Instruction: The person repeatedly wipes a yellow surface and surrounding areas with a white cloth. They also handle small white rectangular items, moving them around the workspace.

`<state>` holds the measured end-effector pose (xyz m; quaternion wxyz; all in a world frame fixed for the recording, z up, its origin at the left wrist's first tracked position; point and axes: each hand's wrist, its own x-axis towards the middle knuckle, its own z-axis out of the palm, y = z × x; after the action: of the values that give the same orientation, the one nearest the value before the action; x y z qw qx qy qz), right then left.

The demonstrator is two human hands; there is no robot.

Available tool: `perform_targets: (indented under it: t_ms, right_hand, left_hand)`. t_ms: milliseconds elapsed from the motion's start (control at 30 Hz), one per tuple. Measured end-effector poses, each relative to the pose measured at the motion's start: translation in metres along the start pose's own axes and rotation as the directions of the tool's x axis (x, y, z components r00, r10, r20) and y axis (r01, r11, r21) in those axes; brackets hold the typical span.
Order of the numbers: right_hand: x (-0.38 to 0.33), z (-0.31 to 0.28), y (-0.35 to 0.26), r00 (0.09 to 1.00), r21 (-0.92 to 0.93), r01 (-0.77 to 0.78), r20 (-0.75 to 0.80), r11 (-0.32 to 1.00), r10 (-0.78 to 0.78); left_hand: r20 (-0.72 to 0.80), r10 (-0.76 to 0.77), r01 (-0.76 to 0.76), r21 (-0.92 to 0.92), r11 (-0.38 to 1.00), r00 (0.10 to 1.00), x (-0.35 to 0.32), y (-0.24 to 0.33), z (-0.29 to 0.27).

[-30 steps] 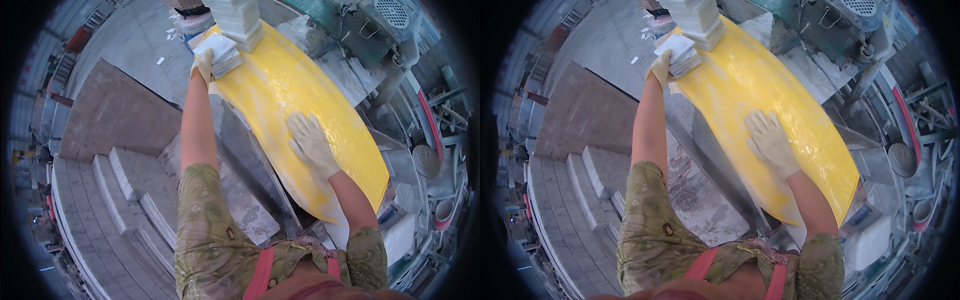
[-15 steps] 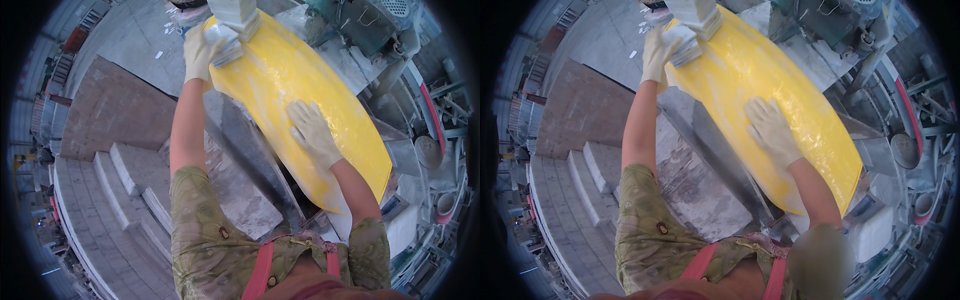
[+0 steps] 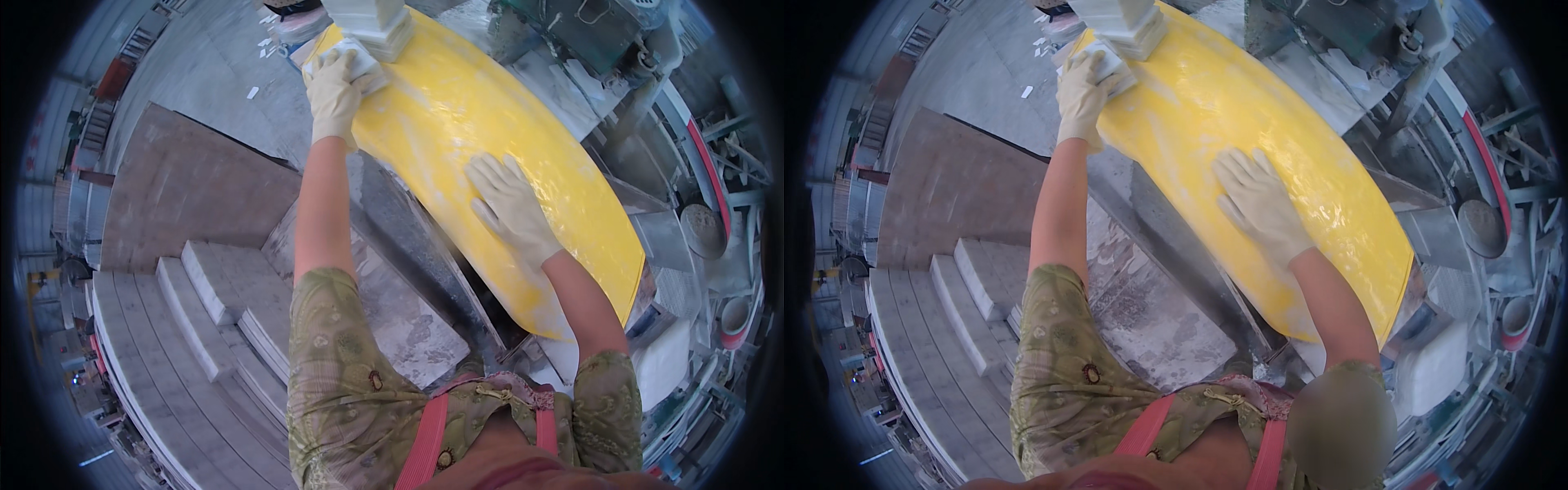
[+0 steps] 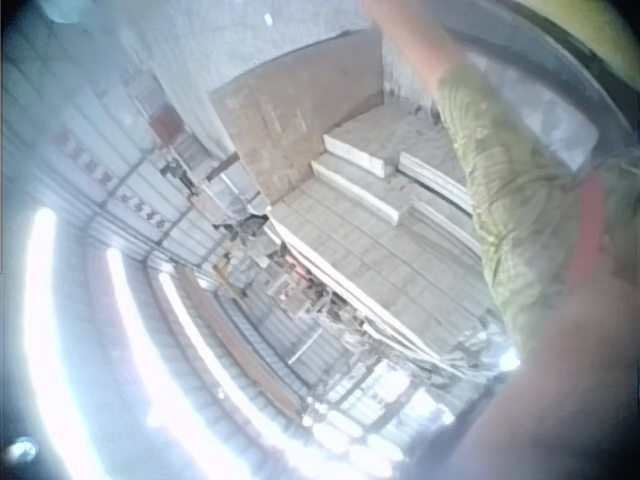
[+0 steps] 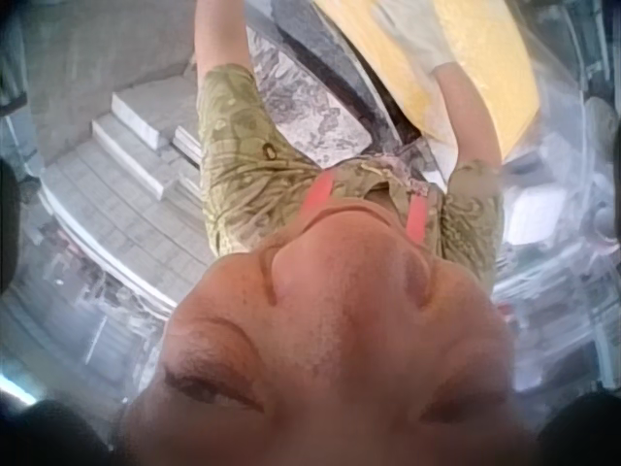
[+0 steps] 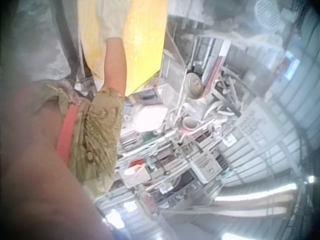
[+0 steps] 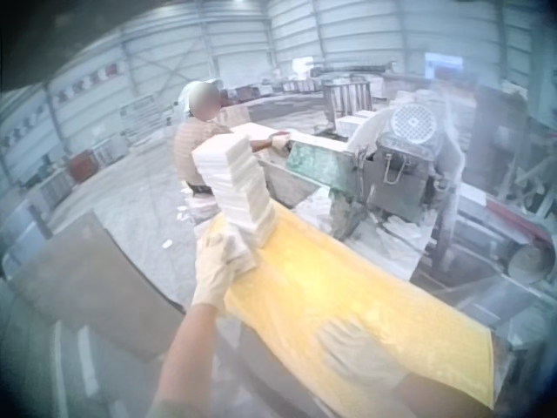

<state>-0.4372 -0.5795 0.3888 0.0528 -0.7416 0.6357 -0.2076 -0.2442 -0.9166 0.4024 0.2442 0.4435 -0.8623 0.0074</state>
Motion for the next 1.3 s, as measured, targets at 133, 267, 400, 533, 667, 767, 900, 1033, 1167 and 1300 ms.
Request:
perform_targets:
  t_ms: [133, 267, 400, 533, 667, 767, 900, 1033, 1167, 1300]
  right_hand:
    - [-0.001, 0.004, 0.005, 1.000, -0.025, -0.003, 0.025, 1.000, 0.004]
    - [-0.002, 0.005, 0.007, 1.000, -0.020, 0.017, 0.005, 1.000, -0.017]
    - [-0.002, 0.004, 0.008, 1.000, 0.001, -0.007, 0.027, 1.000, 0.007]
    - [-0.002, 0.007, 0.009, 1.000, 0.021, 0.019, -0.024, 1.000, -0.018]
    - [-0.001, 0.011, 0.011, 1.000, -0.006, 0.003, -0.015, 1.000, -0.003]
    - [-0.002, 0.009, 0.009, 0.998, 0.025, 0.012, -0.061, 1.000, -0.010]
    - [0.001, 0.003, 0.008, 0.999, 0.043, 0.008, -0.039, 0.999, -0.006]
    - [0.000, 0.009, 0.012, 0.999, 0.045, 0.006, -0.045, 0.999, -0.004]
    - [-0.006, 0.024, 0.018, 0.991, -0.075, 0.046, -0.119, 0.996, -0.054]
    - [-0.006, 0.037, 0.026, 0.968, -0.037, 0.064, -0.242, 0.997, -0.071]
  left_hand:
    - [-0.016, -0.034, 0.033, -0.089, 0.996, 0.999, 0.001, 0.001, 0.004]
    - [-0.029, -0.062, 0.060, -0.071, 0.996, 0.998, 0.001, 0.002, 0.005]
    - [0.049, -0.075, 0.077, -0.040, 0.996, 0.996, 0.000, 0.008, -0.002]
    - [0.118, -0.078, 0.064, 0.119, 0.991, 0.990, -0.005, 0.019, -0.014]
    - [0.150, -0.162, 0.146, 0.112, 0.983, 0.975, -0.004, 0.029, -0.015]
    - [0.171, -0.183, 0.140, 0.235, 0.962, 0.968, -0.005, 0.033, -0.015]
    - [0.123, -0.253, 0.228, 0.186, 0.956, 0.960, -0.001, 0.038, -0.013]
    - [0.096, -0.271, 0.251, 0.181, 0.951, 0.958, 0.005, 0.030, -0.003]
    - [0.091, -0.087, 0.064, 0.232, 0.971, 0.992, 0.005, 0.003, 0.007]
    - [0.160, -0.015, -0.040, 0.335, 0.942, 0.987, 0.009, 0.006, 0.006]
